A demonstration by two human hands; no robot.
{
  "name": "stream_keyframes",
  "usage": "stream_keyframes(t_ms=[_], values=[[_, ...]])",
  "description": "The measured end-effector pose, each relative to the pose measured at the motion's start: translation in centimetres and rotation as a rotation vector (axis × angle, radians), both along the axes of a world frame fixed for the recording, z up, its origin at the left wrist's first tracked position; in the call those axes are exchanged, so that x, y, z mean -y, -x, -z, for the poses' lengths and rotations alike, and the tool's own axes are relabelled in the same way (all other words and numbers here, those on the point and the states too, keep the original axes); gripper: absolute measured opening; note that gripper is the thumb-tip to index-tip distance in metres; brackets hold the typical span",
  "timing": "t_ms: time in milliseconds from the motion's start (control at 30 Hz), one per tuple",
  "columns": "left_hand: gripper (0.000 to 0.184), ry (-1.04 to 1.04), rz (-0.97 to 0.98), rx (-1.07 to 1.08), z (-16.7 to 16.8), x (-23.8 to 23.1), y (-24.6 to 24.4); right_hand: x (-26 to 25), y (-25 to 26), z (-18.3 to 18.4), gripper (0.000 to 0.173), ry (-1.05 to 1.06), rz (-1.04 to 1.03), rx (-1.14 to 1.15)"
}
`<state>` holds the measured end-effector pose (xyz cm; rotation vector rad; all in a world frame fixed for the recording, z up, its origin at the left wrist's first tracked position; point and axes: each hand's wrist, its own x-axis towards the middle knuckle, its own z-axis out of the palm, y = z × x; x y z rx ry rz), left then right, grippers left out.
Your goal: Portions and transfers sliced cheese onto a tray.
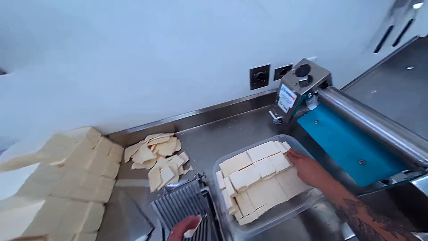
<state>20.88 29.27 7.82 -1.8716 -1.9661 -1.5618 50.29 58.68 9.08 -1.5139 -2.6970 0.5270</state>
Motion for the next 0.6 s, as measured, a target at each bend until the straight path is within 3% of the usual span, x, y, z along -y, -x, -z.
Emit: stream_keyframes(t_ms=[100,167,233,300,400,500,600], values=[[0.043,-0.1,-0.058,0.126,-0.9,1.6,-0.6,-0.1,-0.6,-1.7,0.038,0.018,-0.008,-0.095],[0.039,-0.066,-0.093,0.099,-1.1,3.3,-0.7,2.1,0.3,-2.3,0.025,-0.135,0.073,-0.295],[0.035,-0.012,-0.144,0.034,-0.4,5.2,-0.9,6.9,2.1,-2.2,0.026,-0.315,0.022,-0.481],[0.03,-0.007,-0.223,-0.016,0.4,6.7,-0.9,13.3,4.7,-1.1,0.025,-0.375,-0.176,-0.611],[0.029,0.049,-0.251,-0.088,0.5,7.9,0.0,21.1,7.4,0.4,0.019,-0.129,-0.5,-0.614],[0.031,0.146,-0.14,-0.196,0.3,7.6,0.3,23.2,8.3,1.4,0.029,0.317,-0.503,-0.239],[0.025,0.198,-0.109,-0.274,0.8,6.9,0.4,23.8,9.0,4.1,0.043,0.225,-0.348,-0.277]])
